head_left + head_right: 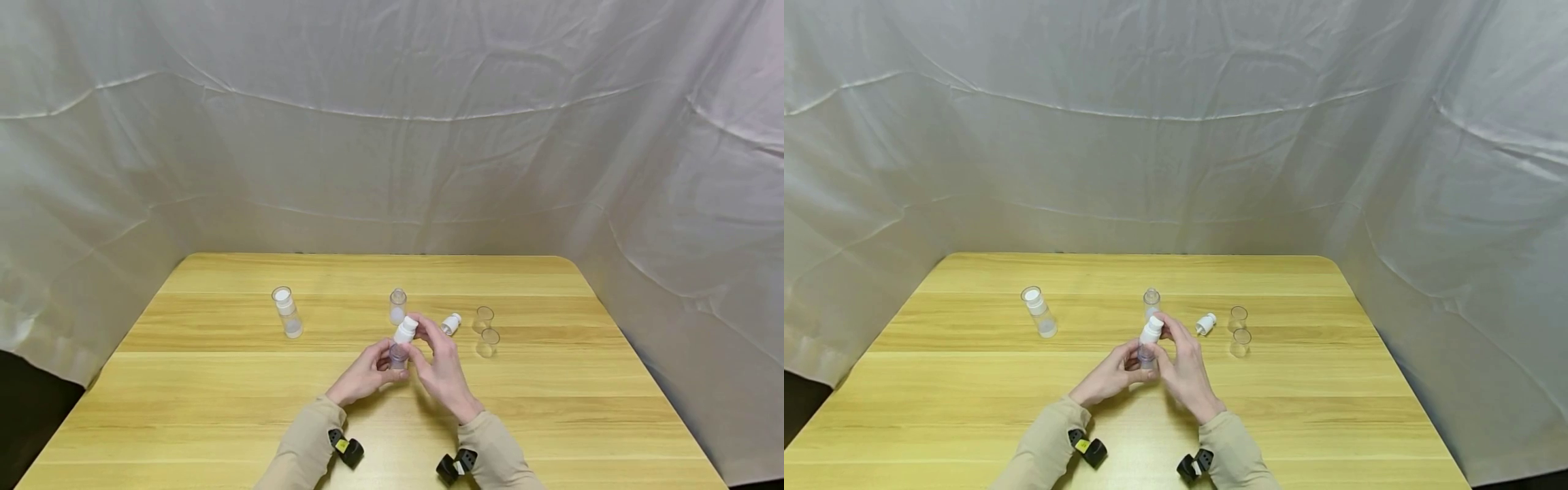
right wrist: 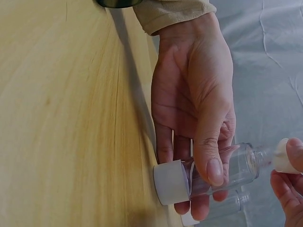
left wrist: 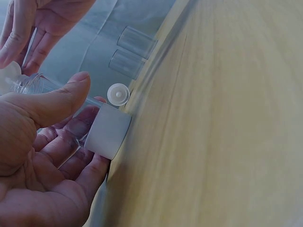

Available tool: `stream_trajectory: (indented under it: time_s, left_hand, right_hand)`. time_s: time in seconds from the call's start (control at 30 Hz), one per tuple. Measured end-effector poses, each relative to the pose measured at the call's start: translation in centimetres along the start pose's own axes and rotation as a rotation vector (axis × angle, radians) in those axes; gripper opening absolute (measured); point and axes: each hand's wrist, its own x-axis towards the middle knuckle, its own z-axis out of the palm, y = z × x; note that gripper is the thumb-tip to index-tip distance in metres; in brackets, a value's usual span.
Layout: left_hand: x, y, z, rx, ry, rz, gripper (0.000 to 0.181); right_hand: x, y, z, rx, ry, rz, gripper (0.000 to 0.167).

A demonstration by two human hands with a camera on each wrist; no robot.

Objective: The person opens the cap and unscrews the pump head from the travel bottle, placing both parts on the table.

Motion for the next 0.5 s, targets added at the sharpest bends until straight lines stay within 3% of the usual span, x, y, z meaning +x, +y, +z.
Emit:
stream_trajectory:
  time_s: [0.5]
  left_hand:
    - [-0.01,-0.15,0.01,-0.03,-0.024,0.015,0.04]
  right_hand:
    - [-0.04,0.2,0.06,0.017,0.026,0.082,0.049]
